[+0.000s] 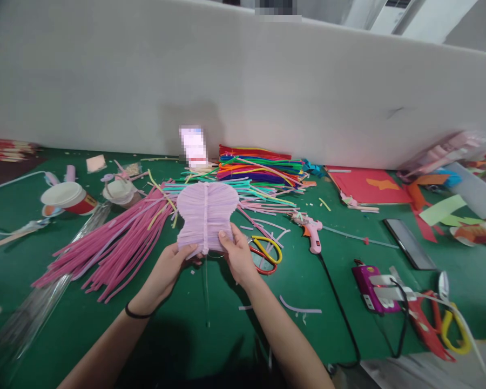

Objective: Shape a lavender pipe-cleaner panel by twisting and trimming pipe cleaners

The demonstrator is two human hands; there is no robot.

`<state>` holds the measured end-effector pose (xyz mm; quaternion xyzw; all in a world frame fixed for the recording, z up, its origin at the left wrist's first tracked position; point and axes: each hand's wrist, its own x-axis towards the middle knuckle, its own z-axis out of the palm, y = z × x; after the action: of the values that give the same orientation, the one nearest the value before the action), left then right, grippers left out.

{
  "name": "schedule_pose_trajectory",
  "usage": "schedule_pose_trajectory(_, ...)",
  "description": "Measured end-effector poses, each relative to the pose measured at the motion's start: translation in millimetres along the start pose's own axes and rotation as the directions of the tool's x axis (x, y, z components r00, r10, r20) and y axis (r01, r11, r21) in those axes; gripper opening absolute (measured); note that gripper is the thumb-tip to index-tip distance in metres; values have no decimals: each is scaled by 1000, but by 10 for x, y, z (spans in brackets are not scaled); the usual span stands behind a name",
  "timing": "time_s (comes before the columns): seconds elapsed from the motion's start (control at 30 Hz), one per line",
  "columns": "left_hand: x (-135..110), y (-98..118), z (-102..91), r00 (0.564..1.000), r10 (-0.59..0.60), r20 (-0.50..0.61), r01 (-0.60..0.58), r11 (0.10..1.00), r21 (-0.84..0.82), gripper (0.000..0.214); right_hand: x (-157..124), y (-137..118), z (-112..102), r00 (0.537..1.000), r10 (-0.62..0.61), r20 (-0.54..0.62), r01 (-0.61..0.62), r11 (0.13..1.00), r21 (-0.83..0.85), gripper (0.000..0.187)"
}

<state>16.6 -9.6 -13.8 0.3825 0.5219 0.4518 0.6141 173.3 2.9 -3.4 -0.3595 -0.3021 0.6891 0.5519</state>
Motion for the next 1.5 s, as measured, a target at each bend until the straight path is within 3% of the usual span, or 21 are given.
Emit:
schedule_pose_trajectory(0.37, -29, -28, 20, 998, -59, -22, 51, 959, -278, 25, -15, 53, 34, 999, -32, -43, 33, 999, 20, 36)
schedule_pose_trajectory(0.53, -20, -53, 8, 985, 53, -162, -73, 990, -120, 25, -44, 70, 44, 995, -55, -89, 44, 992, -118, 53)
schedule_pose_trajectory(0.63, -33, -43, 10, 978, 77, -195, -86, 996, -38, 25, -35, 33, 91, 991, -45, -124, 15, 973, -230, 59)
schedule_pose_trajectory(0.8, -70, -19, 63, 992, 58, -109, -79, 978, -192, 31, -30, -8, 202, 967, -65, -246, 15, 980, -198, 55)
schedule_pose_trajectory(1.0, -77, -15, 72, 992, 42, -122, -68, 975, -214, 26, -62, 31, 244, 950, -53, -309, 6, 989, -149, 54)
schedule_pose_trajectory(1.3, -88, -12, 2, 987, 130, -95, -143, 978, -153, 25, -90, 81, 237, 961, -84, -265, 43, 987, -154, 55)
schedule_pose_trajectory(1.5, -94, -37, 35, 990, 87, -113, -118, 947, -299, 28, -146, 48, 277, 965, -106, -239, 65, 983, -171, 52)
